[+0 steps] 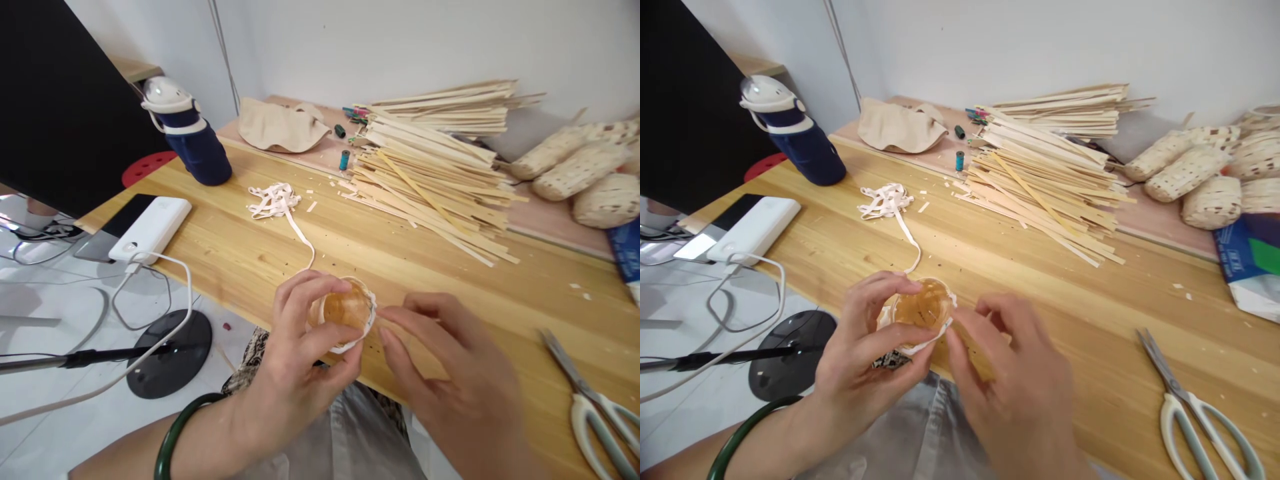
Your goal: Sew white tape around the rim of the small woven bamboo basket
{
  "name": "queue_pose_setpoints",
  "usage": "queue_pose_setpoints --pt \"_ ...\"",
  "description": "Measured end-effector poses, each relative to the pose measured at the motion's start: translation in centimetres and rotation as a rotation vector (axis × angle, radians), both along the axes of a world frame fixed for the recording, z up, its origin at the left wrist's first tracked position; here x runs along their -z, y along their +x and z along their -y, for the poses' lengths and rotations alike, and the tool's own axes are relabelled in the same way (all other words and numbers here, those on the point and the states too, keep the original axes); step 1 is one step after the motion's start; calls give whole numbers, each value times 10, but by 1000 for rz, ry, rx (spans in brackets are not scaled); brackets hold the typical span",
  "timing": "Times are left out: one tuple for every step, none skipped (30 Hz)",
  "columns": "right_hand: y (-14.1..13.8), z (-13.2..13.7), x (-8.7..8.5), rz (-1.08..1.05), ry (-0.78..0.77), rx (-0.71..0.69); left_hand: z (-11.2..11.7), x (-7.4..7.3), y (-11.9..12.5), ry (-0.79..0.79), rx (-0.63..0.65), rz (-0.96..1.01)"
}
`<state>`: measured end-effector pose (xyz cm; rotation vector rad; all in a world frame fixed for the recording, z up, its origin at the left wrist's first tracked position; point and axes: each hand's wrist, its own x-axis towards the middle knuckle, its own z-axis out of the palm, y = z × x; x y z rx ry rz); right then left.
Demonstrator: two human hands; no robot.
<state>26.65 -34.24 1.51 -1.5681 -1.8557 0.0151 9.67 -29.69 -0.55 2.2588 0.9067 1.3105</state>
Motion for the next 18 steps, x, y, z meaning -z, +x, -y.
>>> queue_pose_setpoints --pt "4 -2 -4 41 14 -15 0 0 -1 12 13 -18" --pt "7 -3 -8 72 1 -46 0 0 -2 23 30 -42" --pt "9 -5 -12 83 -40 -88 1 0 -2 36 49 -70" --pt "11 -7 -15 72 -101 -134 1 0 -3 51 69 -96" --pt "12 -8 -18 44 -173 -179 1 0 -4 65 90 -117" --pt "13 -9 -20 2 -249 -214 1 0 -4 77 113 -128" --pt "14 -10 -21 -51 -325 -239 2 0 -5 82 137 -133" --pt "14 -11 -22 -111 -400 -257 2 -1 -5 79 161 -132" --pt "14 -12 -23 -173 -466 -263 2 -1 -6 70 183 -127" --pt "14 -13 -23 -233 -522 -256 2 -2 -6 55 200 -119" --pt "13 -13 -23 -289 -562 -238 1 -3 -6 32 212 -106" --pt "12 -14 -22 -343 -581 -209 1 -3 -7 7 221 -90" --pt "10 -15 -21 -396 -583 -175 0 -4 -7 -17 225 -72" --pt "8 -16 -19 -455 -572 -142 -2 -4 -7 -35 228 -50" --pt "5 -17 -17 -519 -554 -115 -4 -3 -8 -50 230 -25" --pt "3 -18 -15 -587 -535 -96 -5 -3 -8 -63 230 0" --pt "1 -20 -13 -653 -521 -86 -7 -3 -9 -73 227 25" --pt "-1 -22 -11 -710 -514 -84 -9 -4 -9 -85 222 47"
